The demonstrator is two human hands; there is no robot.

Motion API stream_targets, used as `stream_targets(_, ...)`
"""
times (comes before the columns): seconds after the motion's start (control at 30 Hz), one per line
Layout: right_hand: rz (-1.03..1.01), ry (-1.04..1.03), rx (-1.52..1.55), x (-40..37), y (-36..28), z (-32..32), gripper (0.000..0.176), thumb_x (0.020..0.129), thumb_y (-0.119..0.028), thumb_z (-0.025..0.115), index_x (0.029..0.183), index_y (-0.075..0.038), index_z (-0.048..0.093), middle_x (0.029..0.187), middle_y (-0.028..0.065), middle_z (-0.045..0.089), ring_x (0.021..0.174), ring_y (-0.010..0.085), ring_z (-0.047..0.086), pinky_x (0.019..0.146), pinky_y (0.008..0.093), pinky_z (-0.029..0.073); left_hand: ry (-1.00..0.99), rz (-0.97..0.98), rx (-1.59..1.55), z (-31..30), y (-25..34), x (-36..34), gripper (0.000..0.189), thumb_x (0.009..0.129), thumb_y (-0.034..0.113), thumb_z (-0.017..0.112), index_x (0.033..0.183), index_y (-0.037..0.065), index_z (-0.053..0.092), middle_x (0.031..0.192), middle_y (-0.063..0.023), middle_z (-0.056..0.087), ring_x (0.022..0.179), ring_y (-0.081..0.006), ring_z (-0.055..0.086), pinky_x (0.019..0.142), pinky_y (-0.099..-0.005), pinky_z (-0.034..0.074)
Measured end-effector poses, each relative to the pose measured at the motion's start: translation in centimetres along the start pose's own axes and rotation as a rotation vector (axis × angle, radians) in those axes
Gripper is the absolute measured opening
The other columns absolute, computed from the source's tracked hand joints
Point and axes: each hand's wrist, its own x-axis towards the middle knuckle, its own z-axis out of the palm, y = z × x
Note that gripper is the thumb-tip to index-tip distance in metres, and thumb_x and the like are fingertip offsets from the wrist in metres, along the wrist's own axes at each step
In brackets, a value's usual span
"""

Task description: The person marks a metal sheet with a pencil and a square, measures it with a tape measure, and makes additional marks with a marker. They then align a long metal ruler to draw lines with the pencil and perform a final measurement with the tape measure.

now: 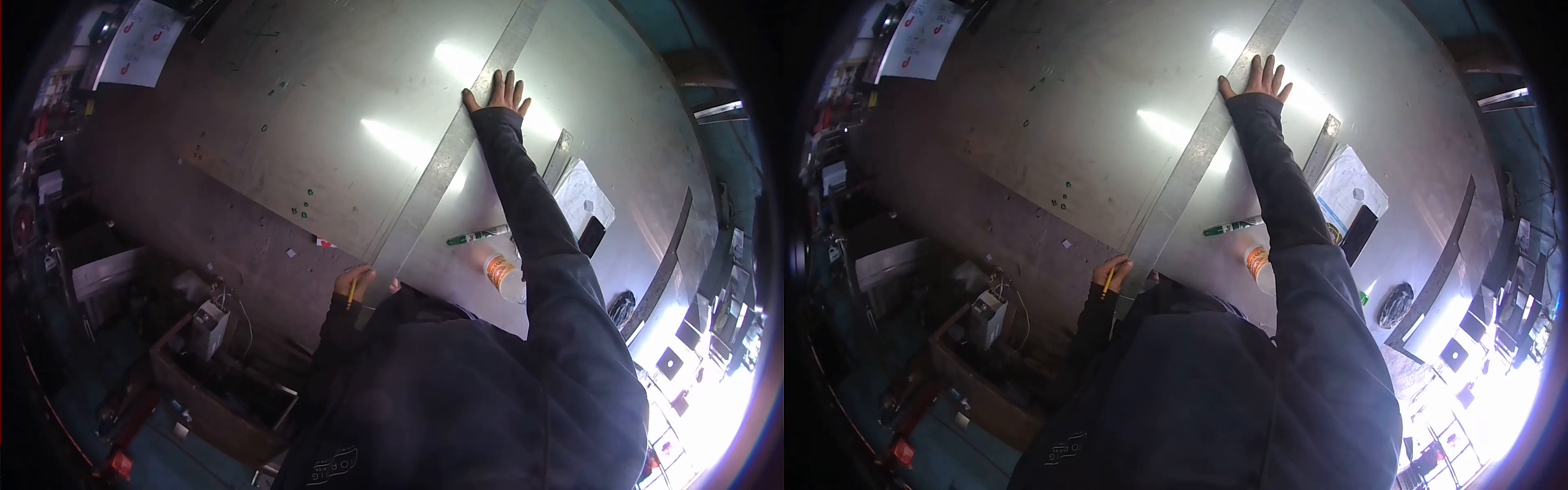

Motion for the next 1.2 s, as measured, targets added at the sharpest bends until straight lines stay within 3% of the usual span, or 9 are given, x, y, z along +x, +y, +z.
stream_targets(0.57, 0.007, -0.002, -0.032, 0.1, 0.2, 0.2, 0.091, 0.071, -0.063, 0.056, 0.142, -0.015, 0.027, 0.15, 0.0116, 0.017, 0.14, 0.0303, 0.009, 0.11, 0.0537, 0.004, 0.013, 0.043, -0.042, 0.4, -1.2, 0.0, 0.031, 0.081, 0.019, 0.07, 0.099, -0.005, 0.064, 0.082, -0.0084, 0.066, 0.075, -0.0129, 0.06, 0.07, -0.0248, 0.048)
stream_targets(0.67, -0.021, 0.025, 0.041, 0.5, 1.7, 0.1, 0.09, 0.071, -0.06, 0.059, 0.142, -0.014, 0.028, 0.149, 0.0139, 0.018, 0.139, 0.0307, 0.01, 0.11, 0.0532, 0.004, -0.048, 0.024, 0.072, 1.3, 1.3, -1.1, 0.027, 0.082, 0.018, 0.068, 0.097, -0.004, 0.064, 0.08, -0.0071, 0.065, 0.076, -0.0139, 0.061, 0.07, -0.0246, 0.048)
stream_targets(0.73, 0.002, -0.023, 0.002, 1.0, 3.3, -1.1, 0.087, 0.073, -0.057, 0.057, 0.141, -0.01, 0.029, 0.148, 0.0185, 0.018, 0.139, 0.0325, 0.01, 0.111, 0.0515, 0.003, -0.003, -0.217, 0.04, 2.6, 6.0, -2.0, 0.023, 0.083, 0.016, 0.067, 0.094, -0.004, 0.064, 0.077, -0.0067, 0.065, 0.073, -0.0124, 0.061, 0.067, -0.0235, 0.048)
stream_targets(0.77, 0.041, -0.043, -0.008, 1.3, 4.4, -1.5, 0.087, 0.073, -0.056, 0.057, 0.141, -0.01, 0.029, 0.148, 0.0186, 0.018, 0.139, 0.0325, 0.011, 0.111, 0.0511, 0.003, -0.006, -0.214, 0.04, 2.8, 6.2, -1.9, 0.023, 0.083, 0.016, 0.067, 0.094, -0.004, 0.064, 0.077, -0.0067, 0.065, 0.073, -0.0124, 0.061, 0.067, -0.0235, 0.048)
stream_targets(0.87, 0.176, -0.104, -0.071, 2.3, 7.7, -3.3, 0.085, 0.074, -0.057, 0.058, 0.141, -0.012, 0.03, 0.148, 0.0177, 0.019, 0.139, 0.0309, 0.014, 0.111, 0.0503, 0.004, 0.042, -0.044, 0.071, 3.6, 7.0, -0.8, 0.025, 0.081, 0.024, 0.067, 0.09, 0.001, 0.065, 0.07, -0.0086, 0.064, 0.063, -0.0137, 0.06, 0.058, -0.0297, 0.047)
stream_targets(1.0, 0.276, -0.15, -0.033, 3.5, 13.4, -5.9, 0.084, 0.071, -0.062, 0.06, 0.14, -0.02, 0.034, 0.148, 0.0149, 0.022, 0.138, 0.0291, 0.019, 0.111, 0.0514, 0.007, 0.042, 0.123, 0.086, 5.4, 9.5, 2.3, 0.027, 0.08, 0.023, 0.067, 0.095, 0.001, 0.063, 0.072, -0.0112, 0.064, 0.065, -0.0191, 0.062, 0.059, -0.031, 0.048)
stream_targets(1.07, 0.251, -0.179, -0.033, 3.4, 16.8, -7.1, 0.085, 0.07, -0.063, 0.061, 0.139, -0.022, 0.034, 0.147, 0.014, 0.025, 0.137, 0.0287, 0.021, 0.111, 0.052, 0.009, 0.008, 0.318, 0.254, 6.8, 12.8, 3.5, 0.033, 0.08, 0.022, 0.068, 0.102, 0.0, 0.06, 0.077, -0.0152, 0.065, 0.069, -0.0294, 0.064, 0.062, -0.0348, 0.049)
stream_targets(1.1, 0.244, -0.133, -0.08, 3.1, 18.5, -7.6, 0.084, 0.068, -0.062, 0.063, 0.137, -0.021, 0.038, 0.145, 0.0144, 0.03, 0.134, 0.0299, 0.028, 0.11, 0.0483, 0.017, -0.004, 0.326, 0.261, 7.8, 13.8, 4.0, 0.033, 0.08, 0.022, 0.068, 0.102, 0.0, 0.06, 0.077, -0.0152, 0.065, 0.069, -0.0294, 0.064, 0.062, -0.0348, 0.049)
stream_targets(1.2, 0.25, -0.064, 0.056, 1.1, 23.7, -9.1, 0.081, 0.068, -0.057, 0.067, 0.134, -0.019, 0.042, 0.142, 0.016, 0.034, 0.13, 0.0318, 0.035, 0.108, 0.0432, 0.027, -0.11, 0.398, 0.29, 11.6, 15.2, 4.9, 0.037, 0.079, 0.023, 0.068, 0.108, 0.002, 0.057, 0.084, -0.0192, 0.065, 0.079, -0.0371, 0.063, 0.068, -0.0391, 0.05)
